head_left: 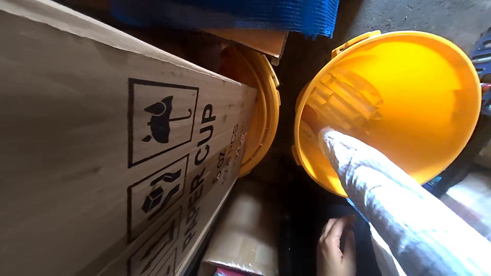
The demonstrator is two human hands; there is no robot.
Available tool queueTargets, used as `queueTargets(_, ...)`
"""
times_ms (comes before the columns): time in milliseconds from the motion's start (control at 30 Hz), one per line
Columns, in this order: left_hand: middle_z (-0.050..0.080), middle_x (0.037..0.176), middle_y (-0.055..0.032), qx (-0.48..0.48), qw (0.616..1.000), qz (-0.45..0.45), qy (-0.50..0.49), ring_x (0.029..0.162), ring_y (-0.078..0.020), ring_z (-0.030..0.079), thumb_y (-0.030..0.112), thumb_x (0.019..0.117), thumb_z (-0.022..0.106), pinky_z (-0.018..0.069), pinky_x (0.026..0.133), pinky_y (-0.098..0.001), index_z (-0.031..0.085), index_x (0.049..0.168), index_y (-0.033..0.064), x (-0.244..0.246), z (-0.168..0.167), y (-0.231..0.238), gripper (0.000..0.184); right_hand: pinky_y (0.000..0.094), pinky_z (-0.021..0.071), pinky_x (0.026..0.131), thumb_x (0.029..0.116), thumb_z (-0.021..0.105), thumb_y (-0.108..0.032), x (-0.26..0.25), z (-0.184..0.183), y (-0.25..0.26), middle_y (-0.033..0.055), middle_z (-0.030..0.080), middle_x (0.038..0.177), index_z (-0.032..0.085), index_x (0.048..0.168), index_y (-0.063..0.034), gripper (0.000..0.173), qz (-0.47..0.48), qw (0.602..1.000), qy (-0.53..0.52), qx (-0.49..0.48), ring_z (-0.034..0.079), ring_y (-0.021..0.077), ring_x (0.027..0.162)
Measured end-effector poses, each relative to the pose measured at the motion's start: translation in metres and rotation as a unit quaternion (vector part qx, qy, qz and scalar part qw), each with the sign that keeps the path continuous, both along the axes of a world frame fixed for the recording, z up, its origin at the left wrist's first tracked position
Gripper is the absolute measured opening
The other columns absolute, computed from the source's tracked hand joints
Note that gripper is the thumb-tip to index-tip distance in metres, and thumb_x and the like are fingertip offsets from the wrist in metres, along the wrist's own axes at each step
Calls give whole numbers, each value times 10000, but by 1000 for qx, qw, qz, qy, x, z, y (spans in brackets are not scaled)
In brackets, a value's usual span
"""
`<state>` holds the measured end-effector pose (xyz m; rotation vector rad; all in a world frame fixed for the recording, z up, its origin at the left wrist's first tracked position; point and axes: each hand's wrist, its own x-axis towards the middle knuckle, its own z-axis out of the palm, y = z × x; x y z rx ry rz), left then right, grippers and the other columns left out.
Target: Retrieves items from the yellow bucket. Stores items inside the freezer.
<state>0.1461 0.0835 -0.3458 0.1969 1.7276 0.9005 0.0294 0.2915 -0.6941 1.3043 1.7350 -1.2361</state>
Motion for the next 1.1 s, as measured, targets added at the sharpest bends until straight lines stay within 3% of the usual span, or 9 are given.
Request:
queueTargets(133, 724, 1142, -111, 5, 1000, -4, 1, 1054, -143, 691, 18, 989, 548, 557, 960, -298, 704, 1227, 1, 2, -1, 3, 286, 601, 459, 1028, 1022, 596, -251, -2, -13, 16, 293, 633, 1283, 647, 1208, 102, 402, -30, 997, -2, -72, 604, 420, 1221)
queueTargets(367, 711, 1200, -124, 29, 999, 16, -8, 1120, -165, 682, 2, 990, 547, 546, 1021, -328, 695, 1245, -7, 6, 12, 6, 294, 525, 481, 877, 1076, 520, -282, 28, 19, 14, 248, 637, 1135, 641, 1179, 63, 380, -75, 985, 85, -126, 606, 332, 992)
queueTargets(467, 717, 1166, -133, 36, 999, 11, -7, 1102, -159, 683, -8, 981, 560, 544, 1006, -313, 694, 1225, -32, 6, 15, 10, 279, 616, 486, 961, 1051, 531, -228, 21, 15, 14, 276, 661, 1203, 658, 1192, 53, 339, -17, 993, 80, -81, 638, 414, 1132)
queueTargets(633, 722, 1143, -125, 13, 1000, 9, -9, 1066, -140, 688, 3, 988, 551, 551, 973, -299, 699, 1223, -15, 7, 11, 4, 278, 675, 473, 968, 1034, 582, -321, 8, -5, -1, 286, 647, 1267, 651, 1238, 49, 428, 18, 998, 28, -44, 619, 455, 1196)
queueTargets(800, 715, 1175, -121, 5, 1000, 28, -7, 1088, -139, 687, -1, 990, 548, 552, 994, -301, 692, 1241, -12, 11, 2, -8, 290, 661, 484, 931, 1060, 535, -295, 13, -1, -1, 270, 678, 1181, 698, 1122, 41, 378, 7, 998, 44, -42, 647, 438, 1128)
queueTargets(933, 711, 1194, -130, 22, 999, 27, -12, 1106, -155, 687, 5, 995, 548, 551, 1008, -318, 686, 1242, -22, 10, 7, -2, 285, 660, 482, 969, 1014, 633, -238, 24, -6, 1, 244, 675, 1230, 670, 1256, -22, 326, 44, 993, 100, -43, 640, 431, 1160)
queueTargets(1100, 716, 1170, -113, 20, 1000, 21, -2, 1080, -138, 688, 0, 995, 541, 558, 981, -301, 692, 1235, -12, 11, 7, -1, 284, 646, 472, 1004, 1101, 450, -234, 25, -11, 3, 218, 663, 1292, 622, 1337, -79, 331, 78, 987, 136, -38, 630, 416, 1214)
